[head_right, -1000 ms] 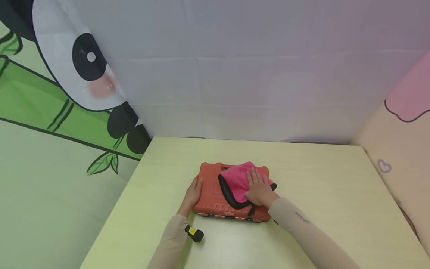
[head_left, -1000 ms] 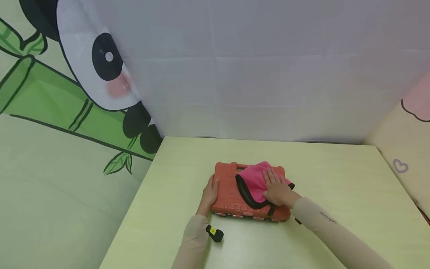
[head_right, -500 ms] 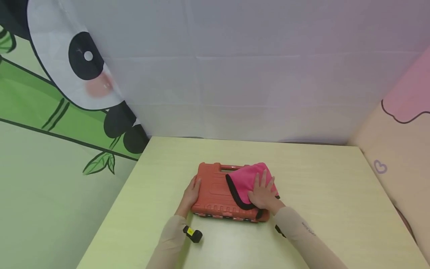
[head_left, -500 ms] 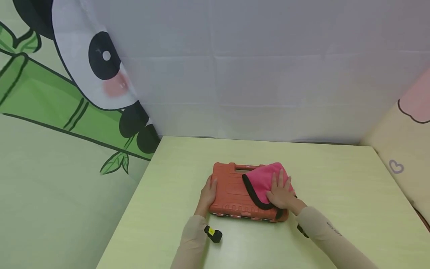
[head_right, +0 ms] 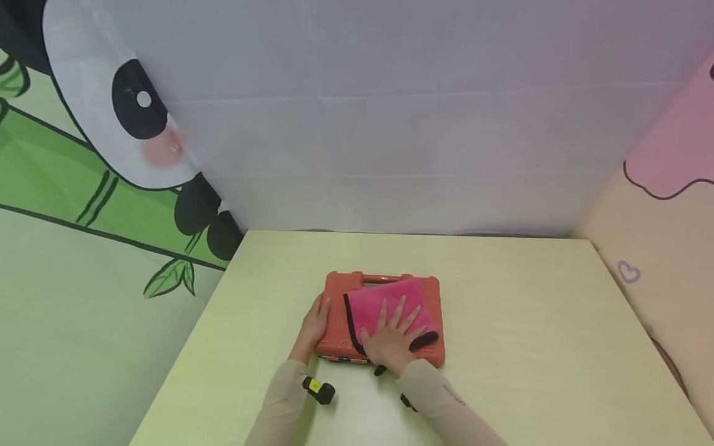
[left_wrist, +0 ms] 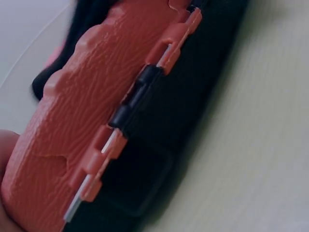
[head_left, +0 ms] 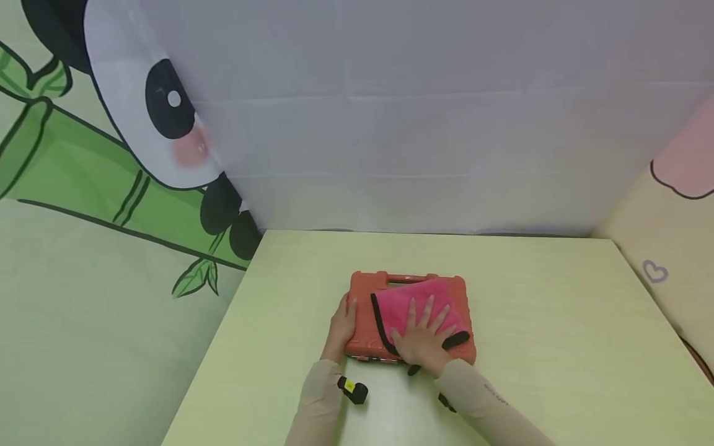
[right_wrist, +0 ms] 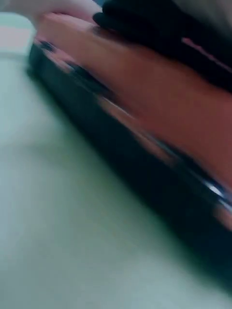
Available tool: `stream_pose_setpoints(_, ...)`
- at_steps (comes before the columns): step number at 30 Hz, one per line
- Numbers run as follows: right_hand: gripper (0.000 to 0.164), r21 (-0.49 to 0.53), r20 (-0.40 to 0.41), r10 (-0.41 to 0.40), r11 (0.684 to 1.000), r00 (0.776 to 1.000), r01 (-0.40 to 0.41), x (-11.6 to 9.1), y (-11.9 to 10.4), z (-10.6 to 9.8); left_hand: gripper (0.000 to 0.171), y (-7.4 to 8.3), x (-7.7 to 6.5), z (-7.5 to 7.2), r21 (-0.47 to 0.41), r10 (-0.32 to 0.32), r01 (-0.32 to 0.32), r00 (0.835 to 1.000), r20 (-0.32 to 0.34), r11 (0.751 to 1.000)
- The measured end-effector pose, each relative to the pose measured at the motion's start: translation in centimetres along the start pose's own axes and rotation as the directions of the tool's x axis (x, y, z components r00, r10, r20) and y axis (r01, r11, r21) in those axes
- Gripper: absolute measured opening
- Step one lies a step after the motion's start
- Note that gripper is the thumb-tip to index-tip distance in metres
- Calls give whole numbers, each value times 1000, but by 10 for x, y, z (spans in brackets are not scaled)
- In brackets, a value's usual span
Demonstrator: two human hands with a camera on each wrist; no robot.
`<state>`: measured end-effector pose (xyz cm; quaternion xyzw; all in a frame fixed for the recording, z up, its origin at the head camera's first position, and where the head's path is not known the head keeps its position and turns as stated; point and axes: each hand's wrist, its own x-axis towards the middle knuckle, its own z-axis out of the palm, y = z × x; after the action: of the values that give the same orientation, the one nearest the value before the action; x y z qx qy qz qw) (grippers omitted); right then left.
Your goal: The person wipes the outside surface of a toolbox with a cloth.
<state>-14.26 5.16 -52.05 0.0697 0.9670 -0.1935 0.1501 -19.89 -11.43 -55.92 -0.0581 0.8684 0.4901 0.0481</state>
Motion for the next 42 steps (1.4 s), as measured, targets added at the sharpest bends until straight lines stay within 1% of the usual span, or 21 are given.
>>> stream_pose_setpoints(3,84,-5,-29,8,1000,1000,-8,-3,-28,15,54,-4,0,-2,-6,10,-10,1000,-11,1000)
stream_pose_setpoints(6,86,-4,-94,0,1000,996,0,-4,-47,29,53,-9,-1,-3,-37,13,-13,1000,-10,999)
stream_pose_setpoints(8,86,-6,-154,-23,1000,988,23,-4,-55,36,53,-12,-1,-3,-71,8,-9,1000,-9,997)
stream_pose_setpoints(10,85,-33,-216,-60,998,975,54,-2,-58,40,53,-13,-1,-3,-102,-1,0,1000,-12,995)
stream_pose_setpoints(11,83,-53,-234,-78,996,969,68,0,-58,41,54,-14,0,-3,-104,-2,0,1000,-13,995)
stream_pose_setpoints(14,81,-83,-254,-118,992,960,100,6,-54,40,54,-14,0,-2,-99,-7,3,999,-34,995)
stream_pose_setpoints(16,83,-69,-245,-114,993,963,100,9,-49,38,55,-12,0,-1,-95,-13,8,999,-45,995)
stream_pose_setpoints(19,88,-13,-228,-63,998,972,61,12,-37,32,55,-9,-2,2,-94,-19,16,999,-38,995)
stream_pose_setpoints(22,91,35,-227,-6,999,974,14,14,-17,23,54,-6,-2,6,-98,-17,15,1000,-23,995)
stream_pose_setpoints(25,92,76,-225,42,997,974,-26,16,7,13,53,-4,-1,7,-120,-38,35,999,-25,992)
stream_pose_setpoints(28,92,100,-222,87,993,971,-66,15,29,3,54,-4,1,7,-113,-48,45,998,-28,993)
stream_pose_setpoints(30,93,114,-225,110,990,968,-86,13,41,-2,54,-3,1,6,-111,-53,50,998,-24,993)
stream_pose_setpoints(32,93,124,-228,121,988,966,-95,11,47,-4,54,-3,1,5,-110,-53,50,998,-26,993)
stream_pose_setpoints(34,93,136,-234,124,986,964,-94,10,48,-4,54,-2,-1,5,-118,-58,54,998,-29,992)
stream_pose_setpoints(37,94,133,-248,128,986,960,-97,6,43,0,54,-1,-2,6,-124,-66,62,997,-31,990)
stream_pose_setpoints(40,94,118,-278,132,988,951,-103,2,30,10,55,-1,-2,6,-109,-64,60,997,-34,992)
stream_pose_setpoints(42,94,97,-304,125,990,945,-100,-2,17,19,55,-1,-2,6,-108,-64,60,997,-35,992)
